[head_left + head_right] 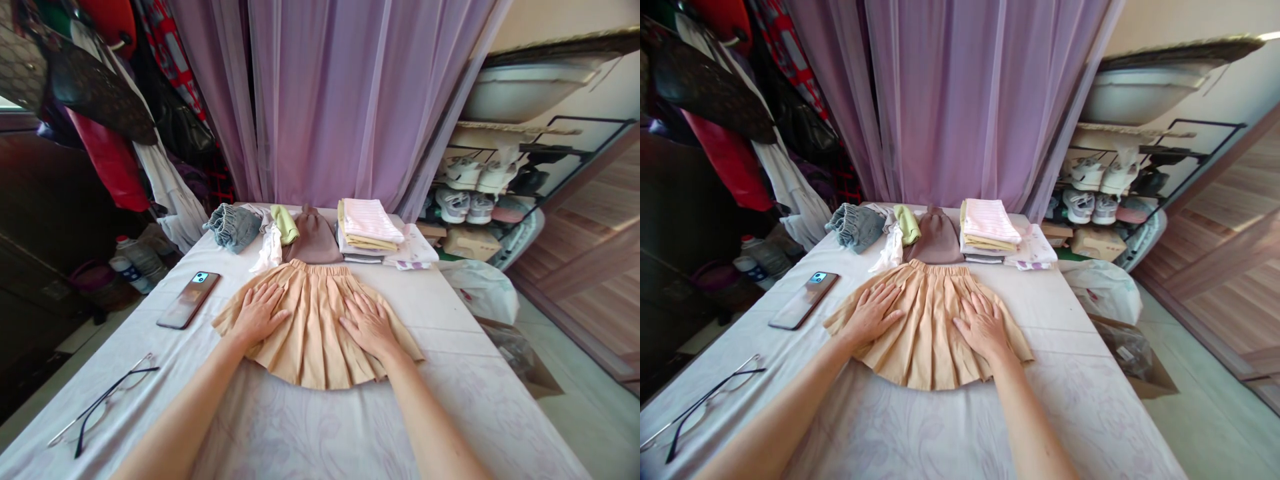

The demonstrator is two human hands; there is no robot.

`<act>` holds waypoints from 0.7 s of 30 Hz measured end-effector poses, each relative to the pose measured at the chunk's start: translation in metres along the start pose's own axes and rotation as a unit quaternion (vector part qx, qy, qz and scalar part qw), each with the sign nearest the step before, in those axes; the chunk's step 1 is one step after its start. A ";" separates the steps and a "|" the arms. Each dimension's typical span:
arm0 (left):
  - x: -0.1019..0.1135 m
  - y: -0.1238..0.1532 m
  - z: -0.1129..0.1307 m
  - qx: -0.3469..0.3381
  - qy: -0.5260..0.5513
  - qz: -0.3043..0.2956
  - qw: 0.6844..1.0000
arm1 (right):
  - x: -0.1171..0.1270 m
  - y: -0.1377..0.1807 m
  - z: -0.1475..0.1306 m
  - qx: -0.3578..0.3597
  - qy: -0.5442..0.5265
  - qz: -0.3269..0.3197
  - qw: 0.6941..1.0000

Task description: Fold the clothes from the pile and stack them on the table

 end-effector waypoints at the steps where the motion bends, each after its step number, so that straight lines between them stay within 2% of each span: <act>1: 0.003 0.002 -0.001 -0.004 0.009 0.017 1.000 | 0.004 0.000 0.000 -0.003 -0.010 -0.006 1.000; 4: 0.015 0.008 -0.013 0.014 0.038 0.079 0.996 | 0.020 0.000 -0.008 0.009 -0.035 0.026 0.999; 6: 0.021 0.012 -0.030 0.064 0.056 0.115 0.990 | 0.032 0.000 -0.018 0.032 -0.040 0.074 0.996; 8: 0.021 0.017 -0.050 0.116 0.069 0.138 0.981 | 0.037 -0.003 -0.032 0.058 -0.036 0.093 0.993; 11: 0.014 0.020 -0.069 0.146 0.084 0.145 0.975 | 0.026 -0.010 -0.049 0.073 -0.023 0.045 0.996; 14: 0.007 0.021 -0.074 0.139 0.101 0.148 0.974 | 0.006 -0.017 -0.053 0.053 -0.007 -0.002 0.999; 17: 0.005 0.022 -0.079 0.160 0.144 0.160 0.963 | -0.007 -0.021 -0.051 0.046 0.004 0.000 0.999; 21: 0.006 0.027 -0.092 0.215 0.210 0.168 0.939 | -0.006 -0.021 -0.048 0.039 0.002 -0.014 0.999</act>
Point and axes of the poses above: each hand's wrist, its own y-axis away from the middle knuckle, its own x-axis out of the back of the hand, z = x × y, the point moved 4 cm from there along -y, towards the middle knuckle, and after that the axes turned 10 degrees about -z, right-handed, at the moved point
